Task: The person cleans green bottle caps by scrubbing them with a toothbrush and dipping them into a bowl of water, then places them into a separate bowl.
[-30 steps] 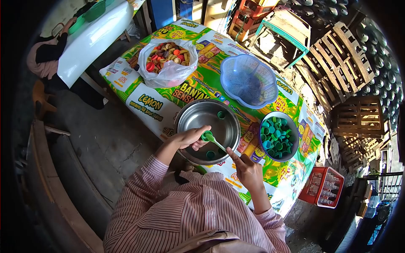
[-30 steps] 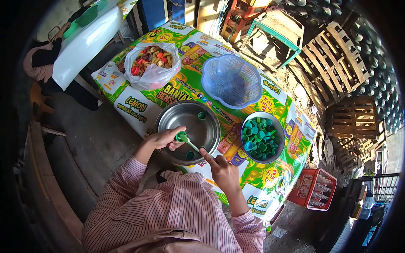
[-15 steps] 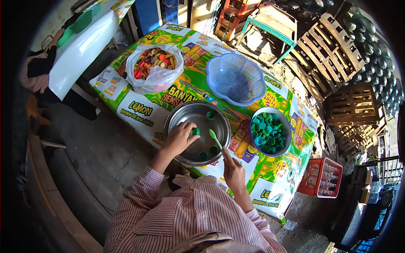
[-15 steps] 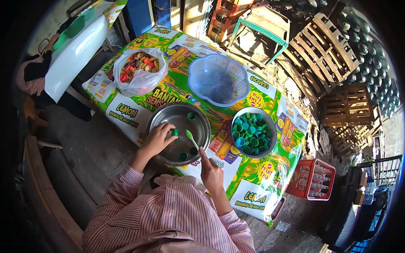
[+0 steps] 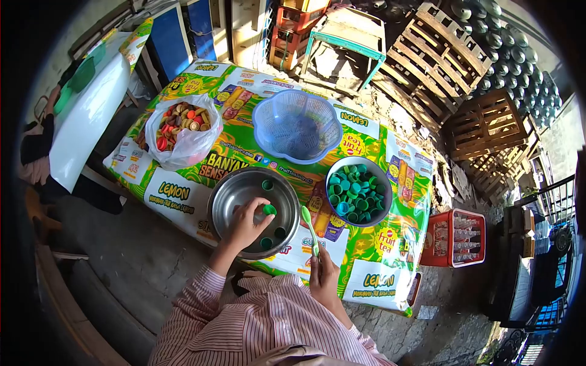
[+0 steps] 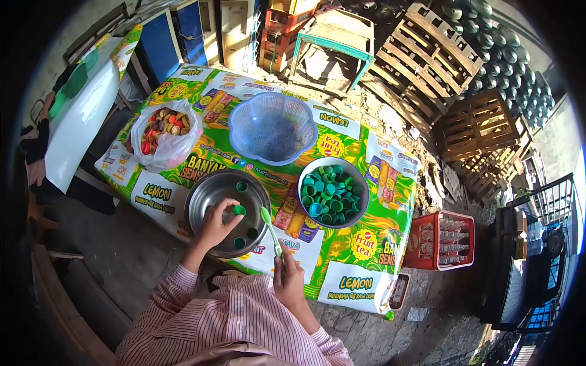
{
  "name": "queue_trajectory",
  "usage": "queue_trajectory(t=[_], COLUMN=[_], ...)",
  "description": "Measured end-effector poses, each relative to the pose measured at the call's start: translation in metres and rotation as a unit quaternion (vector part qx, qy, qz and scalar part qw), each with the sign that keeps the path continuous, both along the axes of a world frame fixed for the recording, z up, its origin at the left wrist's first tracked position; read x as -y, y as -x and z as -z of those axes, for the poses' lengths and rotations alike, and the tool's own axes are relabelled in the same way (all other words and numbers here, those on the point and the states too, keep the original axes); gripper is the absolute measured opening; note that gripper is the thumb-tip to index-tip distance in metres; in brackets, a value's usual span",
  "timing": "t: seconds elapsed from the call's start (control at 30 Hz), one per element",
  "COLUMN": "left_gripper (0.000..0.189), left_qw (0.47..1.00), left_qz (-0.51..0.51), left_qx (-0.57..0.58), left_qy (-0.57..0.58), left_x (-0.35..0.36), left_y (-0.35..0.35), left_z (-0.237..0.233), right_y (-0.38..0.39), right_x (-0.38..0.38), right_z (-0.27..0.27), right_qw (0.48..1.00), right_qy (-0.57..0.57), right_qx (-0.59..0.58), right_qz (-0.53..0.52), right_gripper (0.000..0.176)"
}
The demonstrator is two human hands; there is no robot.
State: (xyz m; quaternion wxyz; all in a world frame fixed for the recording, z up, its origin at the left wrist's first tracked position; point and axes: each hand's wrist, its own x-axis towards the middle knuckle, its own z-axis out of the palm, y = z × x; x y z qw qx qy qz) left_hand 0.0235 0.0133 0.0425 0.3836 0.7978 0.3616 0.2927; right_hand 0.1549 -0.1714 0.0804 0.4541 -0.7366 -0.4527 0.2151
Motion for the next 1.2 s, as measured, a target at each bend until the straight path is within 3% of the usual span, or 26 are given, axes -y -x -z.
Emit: queue_trajectory(t=[0.07, 0.13, 0.2, 0.27, 0.33, 0.4, 0.5, 0.57, 0.67, 0.7, 0.73, 0.8, 0.93, 0.97, 1.07, 1.13, 1.2], left_gripper=[0.029, 0.029, 0.029, 0.033, 0.071, 0.080, 0.073, 0.042, 0.014, 0.013, 0.016, 0.017, 0.019, 0.020, 0.022, 0.021, 0.021], left_qw=[0.998, 0.988, 0.982, 0.978, 0.972, 0.988, 0.985, 0.987, 0.993, 0.995, 0.992, 0.995, 0.987, 0.986, 0.981, 0.961, 0.963], left_qz=[0.058, 0.109, 0.153, 0.172, 0.181, 0.102, 0.072, 0.010, -0.064, -0.094, -0.096, -0.068, -0.037, -0.038, -0.051, -0.050, -0.052], left_qx=[0.014, -0.004, 0.066, 0.060, 0.139, 0.097, 0.134, 0.116, 0.096, 0.041, 0.038, 0.004, -0.095, -0.097, -0.114, -0.179, -0.148], left_qy=[-0.020, -0.112, -0.092, -0.102, 0.049, -0.060, -0.081, -0.114, -0.019, 0.004, -0.074, -0.069, -0.122, -0.132, -0.147, -0.206, -0.218], left_x=[0.000, -0.005, -0.011, -0.017, -0.021, -0.022, -0.033, -0.051, -0.069, -0.071, -0.071, -0.063, -0.055, -0.054, -0.054, -0.051, -0.049], left_y=[-0.034, -0.077, -0.127, -0.171, -0.208, -0.215, -0.180, -0.136, -0.050, -0.024, -0.005, 0.009, -0.015, -0.022, -0.029, -0.027, -0.021], left_z=[-0.011, -0.018, -0.012, -0.016, 0.015, 0.024, 0.010, -0.002, 0.002, 0.003, 0.012, 0.019, 0.047, 0.054, 0.065, 0.052, 0.059], right_y=[-0.003, -0.006, -0.008, -0.008, -0.007, -0.005, -0.002, 0.003, 0.002, 0.001, -0.002, -0.005, -0.010, -0.010, -0.011, -0.011, -0.011], right_x=[0.009, 0.026, 0.042, 0.054, 0.064, 0.069, 0.069, 0.067, 0.058, 0.052, 0.049, 0.048, 0.038, 0.039, 0.038, 0.038, 0.039], right_z=[0.001, 0.004, 0.005, 0.002, 0.008, 0.016, 0.026, 0.028, 0.026, 0.013, 0.013, 0.014, 0.019, 0.011, 0.017, 0.017, 0.016], right_qw=[0.996, 0.993, 0.988, 0.982, 0.978, 0.976, 0.979, 0.982, 0.983, 0.984, 0.985, 0.986, 0.991, 0.992, 0.993, 0.994, 0.994], right_qy=[-0.069, -0.026, -0.024, -0.034, -0.036, -0.033, -0.021, -0.010, -0.047, -0.030, -0.032, -0.004, -0.037, 0.015, -0.005, -0.003, 0.000], right_qx=[-0.002, -0.014, 0.016, 0.006, 0.035, 0.030, 0.056, 0.068, 0.044, 0.034, 0.032, 0.001, 0.030, 0.032, 0.036, 0.036, 0.036], right_qz=[0.059, 0.112, 0.154, 0.185, 0.203, 0.213, 0.194, 0.177, 0.172, 0.175, 0.169, 0.166, 0.124, 0.119, 0.111, 0.104, 0.099], right_gripper=[0.030, 0.028, 0.027, 0.027, 0.027, 0.027, 0.026, 0.027, 0.027, 0.026, 0.026, 0.026, 0.025, 0.025, 0.025, 0.025, 0.025])
